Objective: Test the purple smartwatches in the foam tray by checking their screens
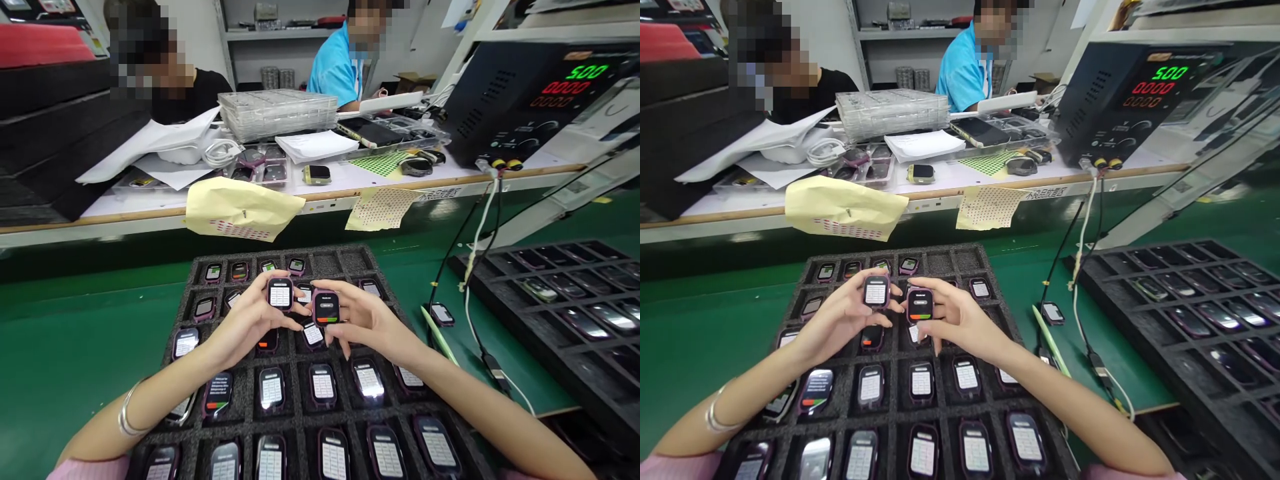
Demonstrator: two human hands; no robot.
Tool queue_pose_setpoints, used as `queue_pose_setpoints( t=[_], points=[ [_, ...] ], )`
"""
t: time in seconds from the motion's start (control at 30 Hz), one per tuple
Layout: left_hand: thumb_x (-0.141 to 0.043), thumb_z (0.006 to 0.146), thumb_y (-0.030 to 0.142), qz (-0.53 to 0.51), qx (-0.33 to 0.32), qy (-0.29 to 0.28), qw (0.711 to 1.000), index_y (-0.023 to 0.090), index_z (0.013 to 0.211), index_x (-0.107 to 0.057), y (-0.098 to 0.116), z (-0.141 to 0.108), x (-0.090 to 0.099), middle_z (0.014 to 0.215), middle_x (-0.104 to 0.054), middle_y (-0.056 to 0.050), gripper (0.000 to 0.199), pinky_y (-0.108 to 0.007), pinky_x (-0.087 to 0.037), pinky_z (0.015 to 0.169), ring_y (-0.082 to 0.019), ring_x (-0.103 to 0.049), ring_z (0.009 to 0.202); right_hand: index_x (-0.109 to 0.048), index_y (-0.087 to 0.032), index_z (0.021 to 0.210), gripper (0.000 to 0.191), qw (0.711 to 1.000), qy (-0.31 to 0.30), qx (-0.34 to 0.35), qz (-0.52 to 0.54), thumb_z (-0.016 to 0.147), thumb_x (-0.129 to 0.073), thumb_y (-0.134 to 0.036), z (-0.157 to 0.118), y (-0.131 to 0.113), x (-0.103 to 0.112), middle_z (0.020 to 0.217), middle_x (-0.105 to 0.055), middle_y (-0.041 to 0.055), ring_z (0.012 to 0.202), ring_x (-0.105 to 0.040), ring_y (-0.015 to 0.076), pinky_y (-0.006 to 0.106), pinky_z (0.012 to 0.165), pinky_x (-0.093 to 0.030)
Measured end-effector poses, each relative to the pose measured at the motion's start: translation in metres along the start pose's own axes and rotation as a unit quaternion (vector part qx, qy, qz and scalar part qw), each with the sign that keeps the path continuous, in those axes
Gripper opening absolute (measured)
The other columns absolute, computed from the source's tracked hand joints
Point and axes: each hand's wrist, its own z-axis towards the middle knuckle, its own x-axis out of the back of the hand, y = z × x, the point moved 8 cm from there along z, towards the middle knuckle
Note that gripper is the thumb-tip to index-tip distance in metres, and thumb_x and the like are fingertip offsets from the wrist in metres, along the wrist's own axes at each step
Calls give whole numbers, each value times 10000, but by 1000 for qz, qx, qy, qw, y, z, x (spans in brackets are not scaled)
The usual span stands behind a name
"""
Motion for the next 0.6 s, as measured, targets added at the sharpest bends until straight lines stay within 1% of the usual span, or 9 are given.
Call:
queue_pose_setpoints(
  t=[0.1,0.17,0.23,0.3,0.4,0.47,0.6],
  points=[
    [-540,707,51,30,-43,-14,999,203,1191,-460,4,-1,-3,1091,-627,-99,513,-403,-492,877,-249,-621,1009,-463,-224,1316,515,1000,22,12,-7,844,-668,-211,0,-3,2,940,-642,60,720,-639,169,202,464,-543],
    [-546,700,60,45,-56,-16,997,212,1201,-443,5,-2,-3,1080,-628,-93,534,-413,-489,886,-247,-627,996,-478,-231,1314,498,999,36,21,-20,852,-664,-216,1,-4,3,910,-643,50,702,-636,166,206,460,-545],
    [-553,692,62,59,-63,-11,996,223,1218,-421,6,-2,-2,1069,-625,-84,565,-418,-494,878,-248,-634,979,-475,-242,1324,518,999,35,24,-28,846,-671,-208,0,-4,3,919,-645,49,698,-635,163,204,458,-543],
    [-555,687,52,66,-67,-10,996,224,1210,-415,7,-3,-2,1060,-623,-79,568,-415,-497,875,-251,-633,986,-462,-251,1338,553,999,24,24,-30,834,-680,-192,0,-5,1,958,-645,55,731,-644,171,203,473,-544],
    [-550,700,42,62,-67,-12,996,208,1151,-429,7,-5,-3,1062,-629,-88,495,-421,-501,867,-250,-635,981,-465,-251,1336,543,999,15,36,-33,837,-668,-190,-1,-9,-1,947,-641,51,767,-651,183,208,495,-545],
    [-547,716,50,61,-67,-12,996,203,1124,-431,8,-6,-3,1075,-633,-97,451,-435,-501,864,-251,-639,972,-507,-244,1297,467,997,33,50,-48,853,-652,-218,-1,-14,0,928,-637,46,719,-649,175,209,474,-531],
    [-545,751,86,68,-62,-16,996,203,1116,-433,7,-7,-6,1068,-638,-104,399,-455,-500,858,-271,-636,990,-603,-228,1169,300,988,94,58,-105,881,-633,-307,1,-19,6,936,-645,50,556,-621,139,211,398,-478]
  ],
)
